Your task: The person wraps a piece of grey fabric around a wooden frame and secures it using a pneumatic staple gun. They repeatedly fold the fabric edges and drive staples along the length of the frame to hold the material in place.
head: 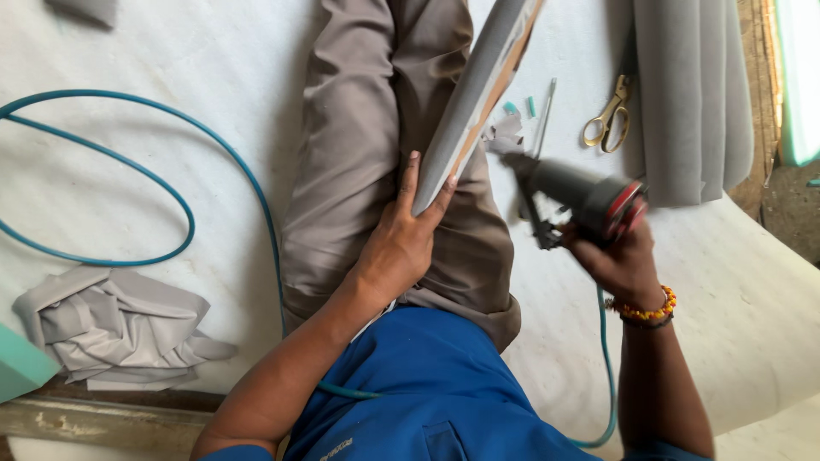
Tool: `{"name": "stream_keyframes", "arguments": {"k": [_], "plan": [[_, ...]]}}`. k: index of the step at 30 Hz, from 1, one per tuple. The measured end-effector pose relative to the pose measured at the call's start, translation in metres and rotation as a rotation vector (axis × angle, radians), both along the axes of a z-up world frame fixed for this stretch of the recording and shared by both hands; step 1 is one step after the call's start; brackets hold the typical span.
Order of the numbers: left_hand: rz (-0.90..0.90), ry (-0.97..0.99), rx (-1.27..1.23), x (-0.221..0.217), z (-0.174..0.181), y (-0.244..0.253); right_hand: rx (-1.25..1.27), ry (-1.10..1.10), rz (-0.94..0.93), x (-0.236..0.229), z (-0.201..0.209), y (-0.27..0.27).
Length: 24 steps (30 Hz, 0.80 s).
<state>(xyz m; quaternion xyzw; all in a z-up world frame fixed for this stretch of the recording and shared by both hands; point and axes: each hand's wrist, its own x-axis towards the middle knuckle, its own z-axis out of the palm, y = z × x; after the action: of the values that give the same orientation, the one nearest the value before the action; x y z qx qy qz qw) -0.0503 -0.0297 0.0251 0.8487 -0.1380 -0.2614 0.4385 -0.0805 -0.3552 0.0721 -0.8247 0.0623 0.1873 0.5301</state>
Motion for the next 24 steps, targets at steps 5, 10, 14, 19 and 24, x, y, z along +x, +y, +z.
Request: {"name": "stream_keyframes", "arguments": {"k": [5, 10, 14, 19, 24], "plan": [[0.04, -0.034, 0.007, 0.002, 0.004, -0.002, -0.18, 0.054, 0.23, 0.023, 0.029, 0.043], [0.027, 0.03, 0.035, 0.002, 0.003, -0.003, -0.127, 0.011, 0.312, 0.04, 0.035, 0.061], [0.011, 0.013, 0.045, 0.002, 0.002, -0.002, -0.12, 0.004, 0.337, 0.039, 0.032, 0.062], [0.018, -0.016, 0.005, 0.005, 0.004, 0.0, -0.219, 0.057, 0.276, 0.034, 0.035, 0.053], [0.033, -0.041, -0.059, 0.002, 0.0, 0.003, -0.247, 0.044, 0.228, 0.024, 0.048, 0.043]]}}
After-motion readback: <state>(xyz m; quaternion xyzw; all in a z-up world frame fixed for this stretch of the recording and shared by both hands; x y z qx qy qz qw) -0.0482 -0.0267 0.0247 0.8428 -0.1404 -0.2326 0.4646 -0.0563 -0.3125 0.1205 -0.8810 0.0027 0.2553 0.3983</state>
